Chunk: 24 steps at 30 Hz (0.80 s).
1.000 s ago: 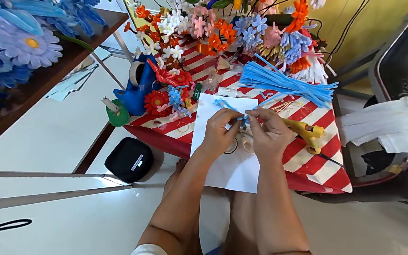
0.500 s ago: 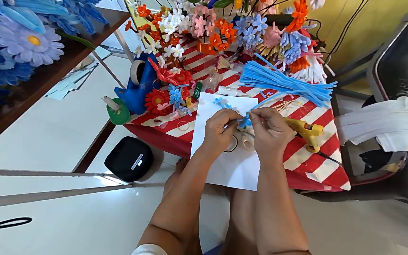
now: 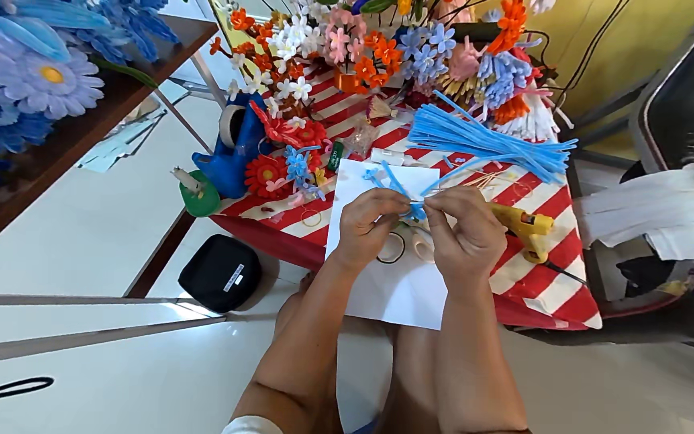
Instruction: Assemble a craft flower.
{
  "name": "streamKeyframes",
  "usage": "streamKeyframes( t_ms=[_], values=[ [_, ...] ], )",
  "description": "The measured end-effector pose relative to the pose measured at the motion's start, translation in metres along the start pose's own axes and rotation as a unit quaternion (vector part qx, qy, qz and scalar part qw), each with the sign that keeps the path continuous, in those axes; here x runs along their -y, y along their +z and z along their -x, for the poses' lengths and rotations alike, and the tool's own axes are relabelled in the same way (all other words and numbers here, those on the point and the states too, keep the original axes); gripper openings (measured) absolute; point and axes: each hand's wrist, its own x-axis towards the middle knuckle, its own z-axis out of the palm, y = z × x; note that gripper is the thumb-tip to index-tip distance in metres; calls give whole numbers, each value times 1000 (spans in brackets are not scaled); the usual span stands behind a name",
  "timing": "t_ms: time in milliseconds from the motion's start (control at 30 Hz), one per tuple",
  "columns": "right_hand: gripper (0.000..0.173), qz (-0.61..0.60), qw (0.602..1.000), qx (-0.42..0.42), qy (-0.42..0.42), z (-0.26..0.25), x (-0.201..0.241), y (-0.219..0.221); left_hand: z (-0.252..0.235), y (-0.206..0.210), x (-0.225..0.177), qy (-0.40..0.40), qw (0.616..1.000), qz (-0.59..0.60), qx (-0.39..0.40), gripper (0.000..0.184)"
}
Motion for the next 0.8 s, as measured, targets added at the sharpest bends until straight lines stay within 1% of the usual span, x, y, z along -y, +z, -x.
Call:
streamKeyframes(
  t_ms=[133,233,333,433,633,800],
  values=[
    [8,-45,999,-16,13,-3,8,-5,-1,1,3,-19,999,35,-5,7],
    [5,-62,998,22,17,-3,11,-9,0,2,4,-29,998,59,-9,7],
    [4,-37,998,56,12,-3,10,-7,0,3,4,-31,998,60,-5,7],
    [5,-19,999,40,31,-1,10,-4,0,3,2,-30,998,46,0,4],
    [7,-64,994,16,83,0,13,-7,1,2,3,-11,999,38,19,4],
    [12,-83,991,13,104,0,10,-4,0,4,-1,-26,996,64,59,5]
  ],
)
